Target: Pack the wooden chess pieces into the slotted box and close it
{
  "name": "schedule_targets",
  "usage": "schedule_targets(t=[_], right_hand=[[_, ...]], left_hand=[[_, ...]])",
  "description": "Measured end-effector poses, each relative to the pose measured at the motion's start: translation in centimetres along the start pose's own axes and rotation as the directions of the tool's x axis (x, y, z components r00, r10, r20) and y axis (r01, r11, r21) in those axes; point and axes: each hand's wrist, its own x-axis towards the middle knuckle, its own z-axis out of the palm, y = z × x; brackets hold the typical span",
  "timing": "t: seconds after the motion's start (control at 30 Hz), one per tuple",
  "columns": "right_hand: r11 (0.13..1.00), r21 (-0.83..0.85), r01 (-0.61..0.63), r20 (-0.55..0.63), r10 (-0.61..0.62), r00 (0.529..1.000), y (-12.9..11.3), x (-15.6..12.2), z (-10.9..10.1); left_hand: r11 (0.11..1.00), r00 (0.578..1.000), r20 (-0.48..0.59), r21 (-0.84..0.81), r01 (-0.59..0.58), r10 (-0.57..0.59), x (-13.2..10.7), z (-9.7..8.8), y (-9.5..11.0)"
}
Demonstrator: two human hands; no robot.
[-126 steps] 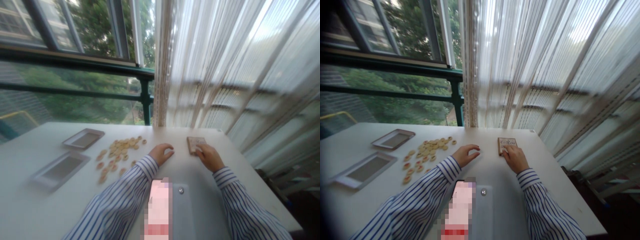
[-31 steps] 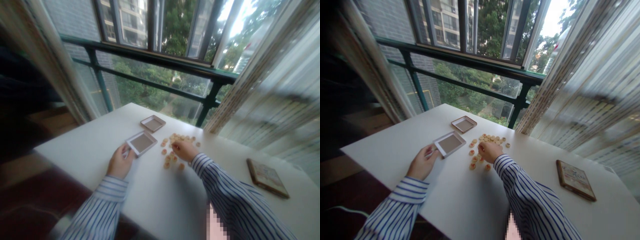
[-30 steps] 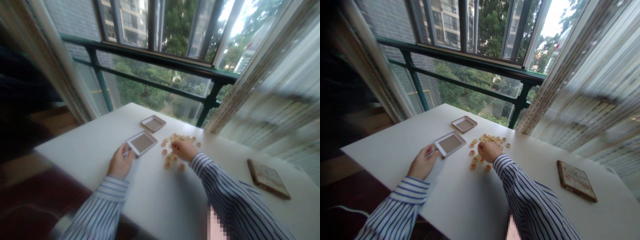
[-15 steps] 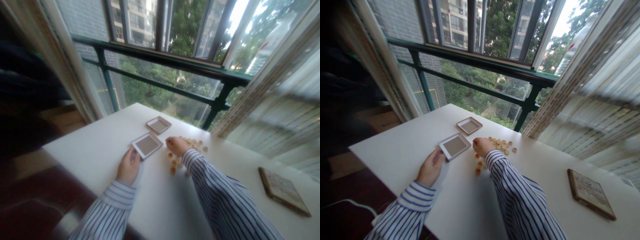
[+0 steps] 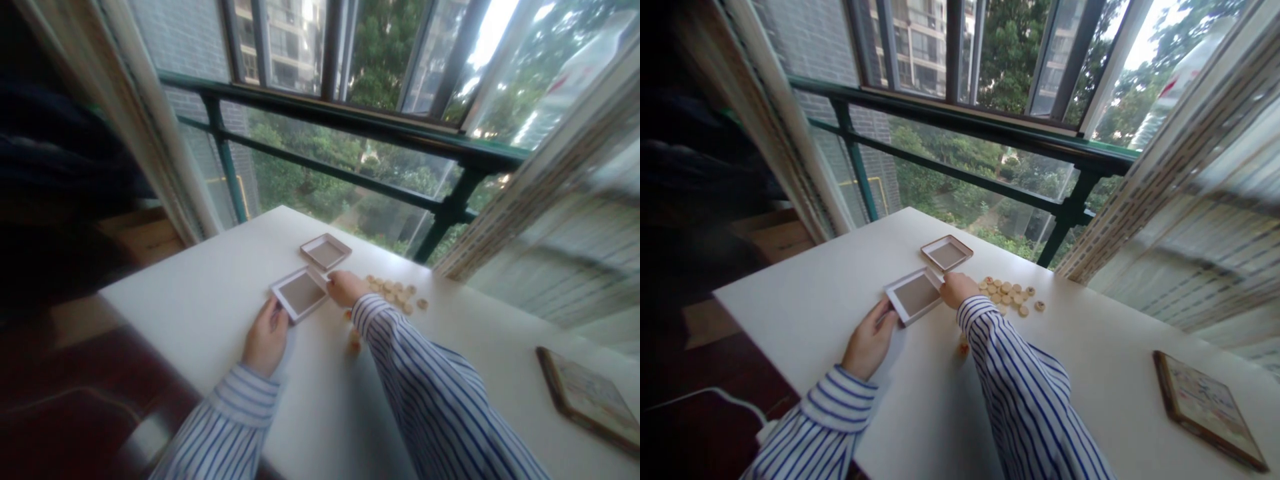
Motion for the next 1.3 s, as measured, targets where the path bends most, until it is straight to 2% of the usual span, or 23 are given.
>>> schedule_targets(t=[0.4, 0.6, 0.8, 0.97, 1.3], right_hand=[[0.999, 0.031, -0.01, 0.013, 0.01, 1.0, -0.3, 0.6, 0.7], [0.997, 0.082, 0.009, -0.022, -0.007, 1.0, -0.2, 0.4, 0.6], [0.988, 0.153, 0.026, -0.088, -0.012, 0.996, -0.3, -0.2, 0.1], [0.974, 0.218, 0.057, -0.16, -0.022, 0.987, -0.6, -1.5, -0.2], [0.939, 0.324, 0.114, -0.285, -0.018, 0.958, -0.3, -3.2, -0.4]], left_hand=[[0.994, 0.996, 0.032, -0.065, 0.088, -0.086, 0.0, 0.3, -0.4], [0.987, 0.993, 0.005, -0.115, 0.115, -0.115, 0.0, 0.2, 0.0], [0.994, 0.996, -0.071, -0.102, 0.047, -0.054, 0.3, -0.1, -0.6], [0.985, 0.989, -0.148, -0.169, -0.02, -0.006, 0.5, -0.2, -0.9], [0.959, 0.974, -0.223, -0.264, -0.099, 0.039, 0.4, -0.6, 1.0]])
